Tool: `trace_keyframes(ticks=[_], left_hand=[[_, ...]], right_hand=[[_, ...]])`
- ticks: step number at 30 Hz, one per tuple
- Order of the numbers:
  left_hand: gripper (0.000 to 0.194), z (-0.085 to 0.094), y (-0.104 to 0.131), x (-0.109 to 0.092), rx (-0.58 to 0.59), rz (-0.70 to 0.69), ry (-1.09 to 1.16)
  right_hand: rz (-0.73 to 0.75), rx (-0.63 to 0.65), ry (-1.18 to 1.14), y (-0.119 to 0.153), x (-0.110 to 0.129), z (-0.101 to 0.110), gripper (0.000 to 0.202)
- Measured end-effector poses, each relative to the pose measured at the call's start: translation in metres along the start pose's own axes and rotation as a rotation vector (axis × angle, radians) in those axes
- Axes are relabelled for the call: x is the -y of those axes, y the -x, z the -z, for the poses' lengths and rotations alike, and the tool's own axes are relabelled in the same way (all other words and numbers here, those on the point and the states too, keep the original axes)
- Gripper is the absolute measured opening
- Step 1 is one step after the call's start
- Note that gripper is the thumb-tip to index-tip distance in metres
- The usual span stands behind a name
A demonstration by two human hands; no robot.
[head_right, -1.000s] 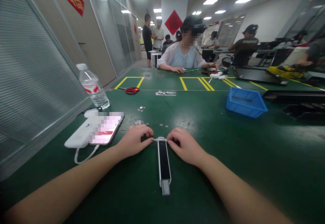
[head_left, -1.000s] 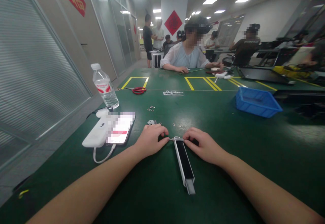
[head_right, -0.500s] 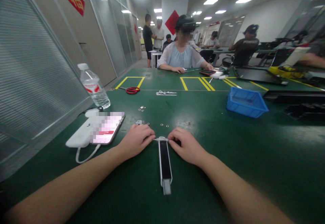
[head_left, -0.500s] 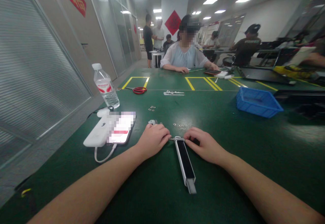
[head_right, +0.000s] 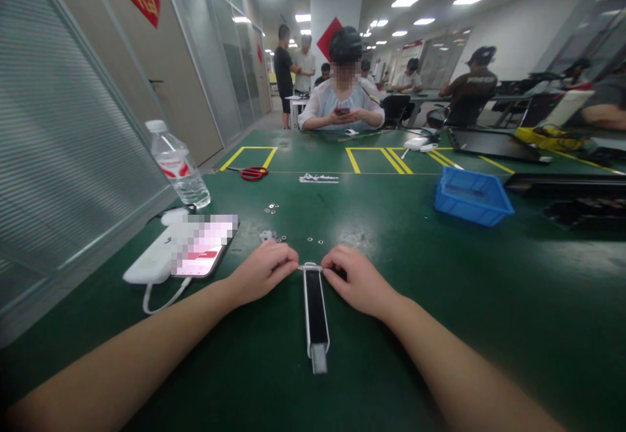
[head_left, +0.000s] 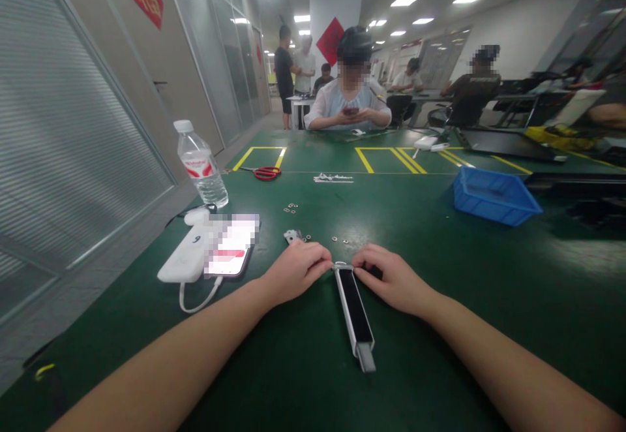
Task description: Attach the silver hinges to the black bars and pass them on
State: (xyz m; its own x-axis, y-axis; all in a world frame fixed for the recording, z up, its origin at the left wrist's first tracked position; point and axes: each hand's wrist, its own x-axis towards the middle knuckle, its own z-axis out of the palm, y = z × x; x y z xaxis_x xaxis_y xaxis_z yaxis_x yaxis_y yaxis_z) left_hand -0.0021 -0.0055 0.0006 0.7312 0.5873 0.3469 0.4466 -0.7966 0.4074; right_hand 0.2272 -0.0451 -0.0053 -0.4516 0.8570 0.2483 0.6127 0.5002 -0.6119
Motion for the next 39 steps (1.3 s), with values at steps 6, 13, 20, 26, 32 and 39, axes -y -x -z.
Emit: trace_keyframes(ticks=[6,13,20,26,32,39], left_hand=[[0.011,-0.0014,-0.0006,0.0016,0.011,-0.014,0.003],[0.01,-0.0031,-0.0022,0.0026,0.027,0.005,-0.021],[0.007,-0.0037,-0.002,0.0026,0.016,-0.009,0.006],[0.013,-0.002,-0.0019,0.0006,0.023,-0.028,0.041],[0.018,-0.0011,-0.0011,-0.0003,0.045,-0.012,0.056],[0.019,-0.0005,-0.0006,-0.0004,0.047,-0.013,0.057]], right_hand=[[-0.002,-0.001,0.005,-0.0004,0.0011,0.0005,0.012],[-0.007,0.003,0.015,-0.0005,0.001,0.0008,0.012],[-0.003,0.004,0.011,-0.0007,0.0,0.0003,0.012],[-0.006,0.006,0.012,-0.0002,0.0005,0.0006,0.012],[-0.001,0.012,0.015,-0.0005,0.0009,0.0009,0.012],[0.001,0.014,0.024,-0.0004,0.002,0.0023,0.013]])
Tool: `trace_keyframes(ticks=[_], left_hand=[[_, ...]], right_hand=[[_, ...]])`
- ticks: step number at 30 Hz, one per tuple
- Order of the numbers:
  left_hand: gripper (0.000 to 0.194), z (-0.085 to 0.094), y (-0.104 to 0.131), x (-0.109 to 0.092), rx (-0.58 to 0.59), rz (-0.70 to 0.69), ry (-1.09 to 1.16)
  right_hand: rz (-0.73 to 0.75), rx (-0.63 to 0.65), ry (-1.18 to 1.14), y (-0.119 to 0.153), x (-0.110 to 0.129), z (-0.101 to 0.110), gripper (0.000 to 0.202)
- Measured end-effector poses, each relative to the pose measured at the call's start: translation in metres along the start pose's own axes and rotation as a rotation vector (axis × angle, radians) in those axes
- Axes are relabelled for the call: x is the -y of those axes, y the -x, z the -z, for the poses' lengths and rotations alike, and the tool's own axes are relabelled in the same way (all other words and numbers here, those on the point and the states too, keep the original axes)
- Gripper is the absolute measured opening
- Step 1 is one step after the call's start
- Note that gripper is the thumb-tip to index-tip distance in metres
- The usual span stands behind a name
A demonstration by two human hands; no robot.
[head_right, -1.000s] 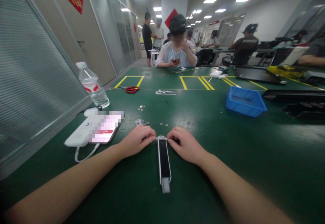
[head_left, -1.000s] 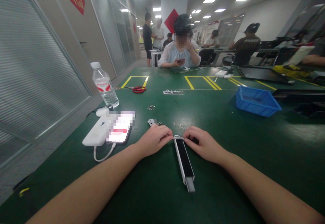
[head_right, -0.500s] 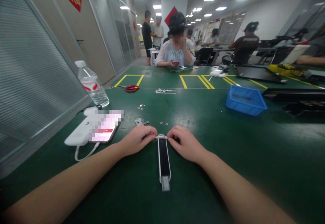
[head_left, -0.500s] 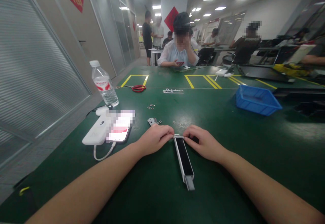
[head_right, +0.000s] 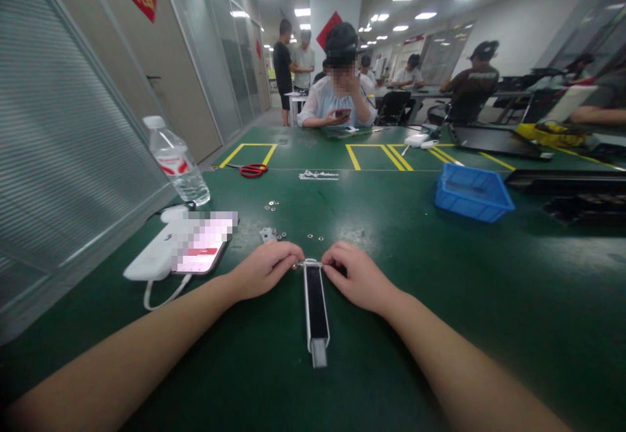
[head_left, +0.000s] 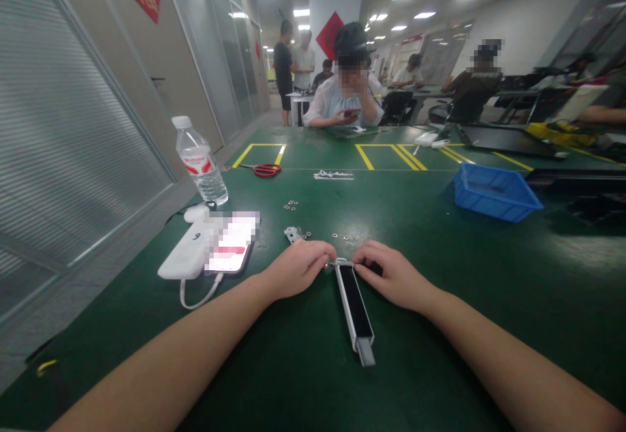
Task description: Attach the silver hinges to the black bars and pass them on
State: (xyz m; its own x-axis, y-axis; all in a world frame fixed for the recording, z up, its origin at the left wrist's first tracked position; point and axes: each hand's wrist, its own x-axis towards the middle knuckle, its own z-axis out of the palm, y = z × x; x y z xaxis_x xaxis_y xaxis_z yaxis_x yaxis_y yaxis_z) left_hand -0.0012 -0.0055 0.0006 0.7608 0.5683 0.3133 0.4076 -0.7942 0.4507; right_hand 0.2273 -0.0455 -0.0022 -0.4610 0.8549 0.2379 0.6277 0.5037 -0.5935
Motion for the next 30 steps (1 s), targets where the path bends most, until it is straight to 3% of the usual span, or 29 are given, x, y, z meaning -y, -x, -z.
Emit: trace_keyframes(ticks=[30], left_hand=[[0.015,0.0024,0.001,-0.0027,-0.018,-0.008,0.024]], right_hand=[[0.009,-0.005,-0.003,0.0002,-0.0016,-0.0006,0.012]])
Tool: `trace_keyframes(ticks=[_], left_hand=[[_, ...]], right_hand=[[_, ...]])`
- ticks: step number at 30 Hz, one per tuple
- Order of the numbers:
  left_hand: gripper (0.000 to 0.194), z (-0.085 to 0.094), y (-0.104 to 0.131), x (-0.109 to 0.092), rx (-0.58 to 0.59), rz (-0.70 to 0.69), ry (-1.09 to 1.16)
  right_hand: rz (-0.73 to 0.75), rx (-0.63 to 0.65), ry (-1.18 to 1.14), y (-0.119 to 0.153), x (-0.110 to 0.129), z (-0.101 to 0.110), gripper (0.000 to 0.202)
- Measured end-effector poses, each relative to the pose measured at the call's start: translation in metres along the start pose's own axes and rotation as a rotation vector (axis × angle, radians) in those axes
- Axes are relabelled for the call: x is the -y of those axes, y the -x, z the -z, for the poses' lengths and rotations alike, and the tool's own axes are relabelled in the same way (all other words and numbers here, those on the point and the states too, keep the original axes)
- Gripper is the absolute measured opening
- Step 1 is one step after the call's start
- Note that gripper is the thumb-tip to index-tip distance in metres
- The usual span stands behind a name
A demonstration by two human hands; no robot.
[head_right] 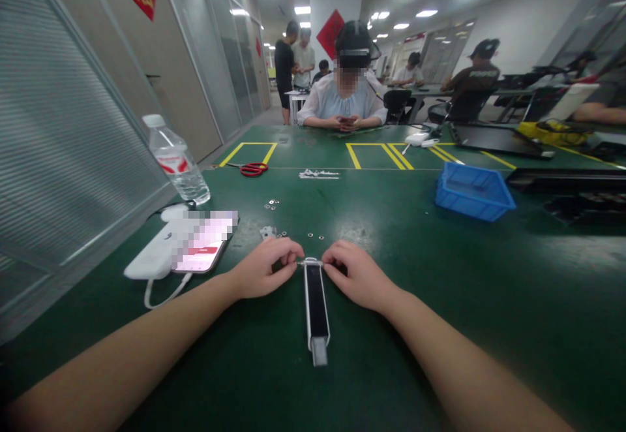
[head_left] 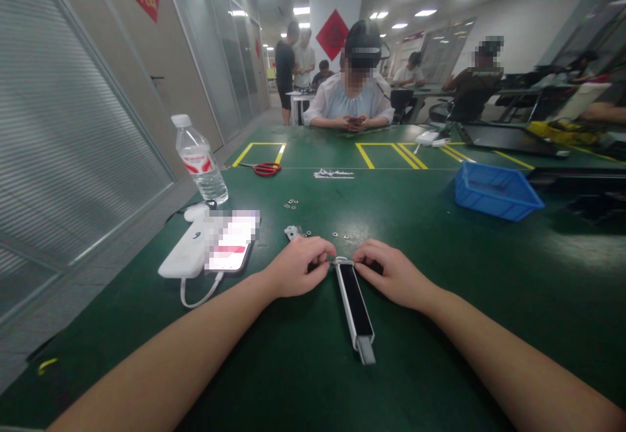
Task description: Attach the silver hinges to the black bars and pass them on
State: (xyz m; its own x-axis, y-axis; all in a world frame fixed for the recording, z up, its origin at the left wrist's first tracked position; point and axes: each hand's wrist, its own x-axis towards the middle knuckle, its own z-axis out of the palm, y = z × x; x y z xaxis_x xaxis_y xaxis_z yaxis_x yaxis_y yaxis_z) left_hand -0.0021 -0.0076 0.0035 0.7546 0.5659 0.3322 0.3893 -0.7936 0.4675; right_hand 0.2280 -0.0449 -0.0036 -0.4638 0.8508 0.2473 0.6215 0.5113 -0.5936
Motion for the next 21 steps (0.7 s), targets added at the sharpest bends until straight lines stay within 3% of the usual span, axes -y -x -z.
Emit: trace_keyframes(ticks=[21], left_hand=[[0.012,-0.0016,-0.0007,-0.0006,0.022,-0.002,-0.03]], right_hand=[[-0.005,-0.005,-0.006,-0.0001,-0.001,-0.0014,0.011]])
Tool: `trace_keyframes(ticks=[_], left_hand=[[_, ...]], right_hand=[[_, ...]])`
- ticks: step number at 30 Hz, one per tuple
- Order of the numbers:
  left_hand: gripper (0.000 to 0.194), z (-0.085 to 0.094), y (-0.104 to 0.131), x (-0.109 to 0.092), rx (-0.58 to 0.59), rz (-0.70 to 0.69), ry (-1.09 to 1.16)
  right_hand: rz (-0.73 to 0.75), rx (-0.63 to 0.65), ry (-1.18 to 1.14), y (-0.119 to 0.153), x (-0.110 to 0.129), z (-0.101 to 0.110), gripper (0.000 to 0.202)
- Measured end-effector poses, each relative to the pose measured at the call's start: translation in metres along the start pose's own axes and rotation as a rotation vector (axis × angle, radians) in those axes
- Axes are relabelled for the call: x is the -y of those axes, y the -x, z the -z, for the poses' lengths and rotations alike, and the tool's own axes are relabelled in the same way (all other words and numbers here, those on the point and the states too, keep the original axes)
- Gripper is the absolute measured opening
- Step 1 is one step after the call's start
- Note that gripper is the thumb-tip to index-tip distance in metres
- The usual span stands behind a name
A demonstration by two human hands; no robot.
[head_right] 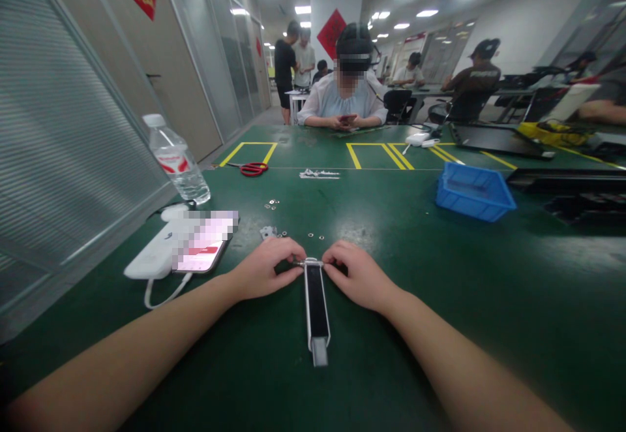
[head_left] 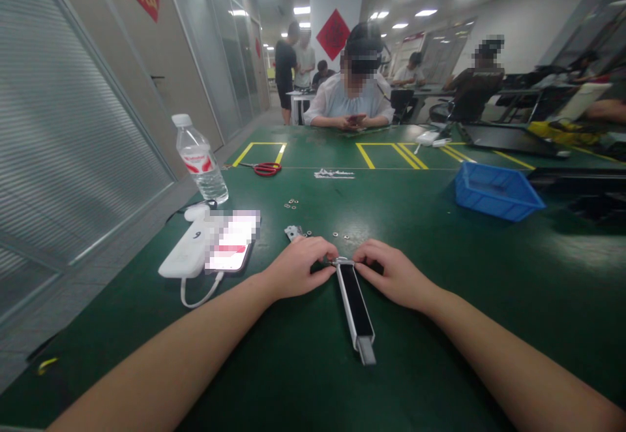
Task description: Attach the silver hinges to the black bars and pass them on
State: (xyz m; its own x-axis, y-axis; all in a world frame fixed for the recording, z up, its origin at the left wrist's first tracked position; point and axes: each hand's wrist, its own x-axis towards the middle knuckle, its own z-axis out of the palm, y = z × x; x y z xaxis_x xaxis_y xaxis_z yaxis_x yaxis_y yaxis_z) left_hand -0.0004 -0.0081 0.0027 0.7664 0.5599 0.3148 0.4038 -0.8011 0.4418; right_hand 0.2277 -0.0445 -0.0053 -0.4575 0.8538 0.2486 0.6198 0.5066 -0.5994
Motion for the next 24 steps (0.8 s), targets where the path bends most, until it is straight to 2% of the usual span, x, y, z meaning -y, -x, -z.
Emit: trace_keyframes(ticks=[24], left_hand=[[0.01,-0.0021,-0.0005,0.0011,-0.002,-0.001,-0.037]], right_hand=[[-0.005,-0.001,0.008,0.0,-0.0005,0.0,0.012]])
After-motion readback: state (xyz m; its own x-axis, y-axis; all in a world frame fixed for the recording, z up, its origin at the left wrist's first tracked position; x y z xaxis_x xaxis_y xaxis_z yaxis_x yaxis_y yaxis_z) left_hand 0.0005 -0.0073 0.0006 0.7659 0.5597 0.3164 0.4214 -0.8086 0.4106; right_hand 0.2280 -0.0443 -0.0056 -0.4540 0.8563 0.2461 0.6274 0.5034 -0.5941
